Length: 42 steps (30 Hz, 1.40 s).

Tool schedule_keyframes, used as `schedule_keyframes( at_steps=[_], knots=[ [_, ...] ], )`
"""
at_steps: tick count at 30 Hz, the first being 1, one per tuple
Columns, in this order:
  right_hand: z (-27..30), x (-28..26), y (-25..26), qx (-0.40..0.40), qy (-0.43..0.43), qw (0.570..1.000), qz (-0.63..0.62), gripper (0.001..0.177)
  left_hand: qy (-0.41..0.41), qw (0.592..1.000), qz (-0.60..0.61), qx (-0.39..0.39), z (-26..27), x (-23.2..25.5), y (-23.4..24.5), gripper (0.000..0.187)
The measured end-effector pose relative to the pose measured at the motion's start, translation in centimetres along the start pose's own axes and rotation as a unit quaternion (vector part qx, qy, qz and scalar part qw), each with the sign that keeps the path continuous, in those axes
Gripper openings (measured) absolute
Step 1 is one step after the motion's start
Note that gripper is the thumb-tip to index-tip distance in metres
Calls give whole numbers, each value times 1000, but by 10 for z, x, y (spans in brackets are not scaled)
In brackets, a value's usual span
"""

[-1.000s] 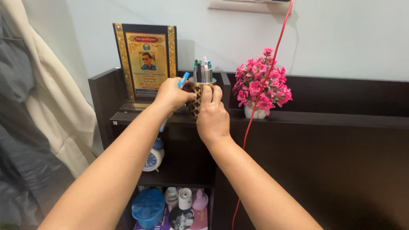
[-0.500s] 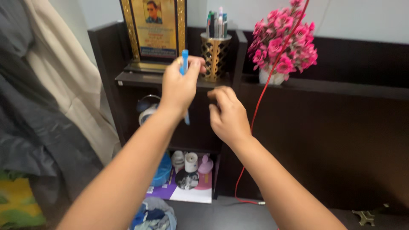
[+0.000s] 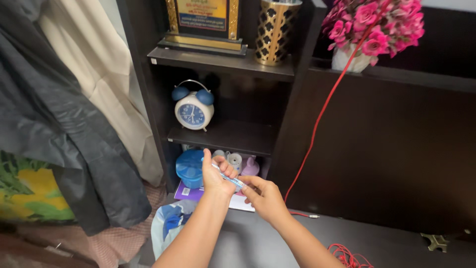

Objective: The person tidies a desk and shelf area by picking up pens, coiling a cable, and using a cloth to wipe down various objects and surfaces including a trophy and small figurines.

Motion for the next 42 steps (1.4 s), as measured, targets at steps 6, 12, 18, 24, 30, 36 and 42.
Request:
schedule_keyframes(
  at_steps=[6, 12, 18, 24, 30, 36, 42],
  knots=[
    [-13, 55, -15, 64, -81, 975, -199, 28, 10, 997, 74, 13, -10, -11, 35, 56],
    [-15, 75, -20, 85, -101, 958, -256, 37, 3, 999, 48, 17, -35, -20, 79, 43],
    [-15, 85, -31, 96, -125, 958, -240, 40, 45, 996, 62, -55, -2, -8, 72, 52],
    [-18, 99, -42, 80, -132, 954, -258, 42, 106, 982, 126, -96, 28, 13, 53, 92],
    [-22, 106, -51, 69, -144, 951, -264, 42, 118, 980, 127, -101, 11, 12, 69, 72],
    [-32, 136, -60, 86, -180, 929, -312, 34, 118, 982, 127, -74, -12, 7, 92, 62],
    [-54, 181, -70, 161, -260, 879, -366, 28, 126, 987, 45, 89, -42, -4, 126, 87]
  ],
)
Point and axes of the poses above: each hand's wrist, its own z-axis away from the middle knuckle, its own y-axis out of the back of the hand, x = y × z, the point moved 1 cm from there along -z, towards the middle knuckle, and after that the axes turned 1 degree about x, right-handed, at the moved point
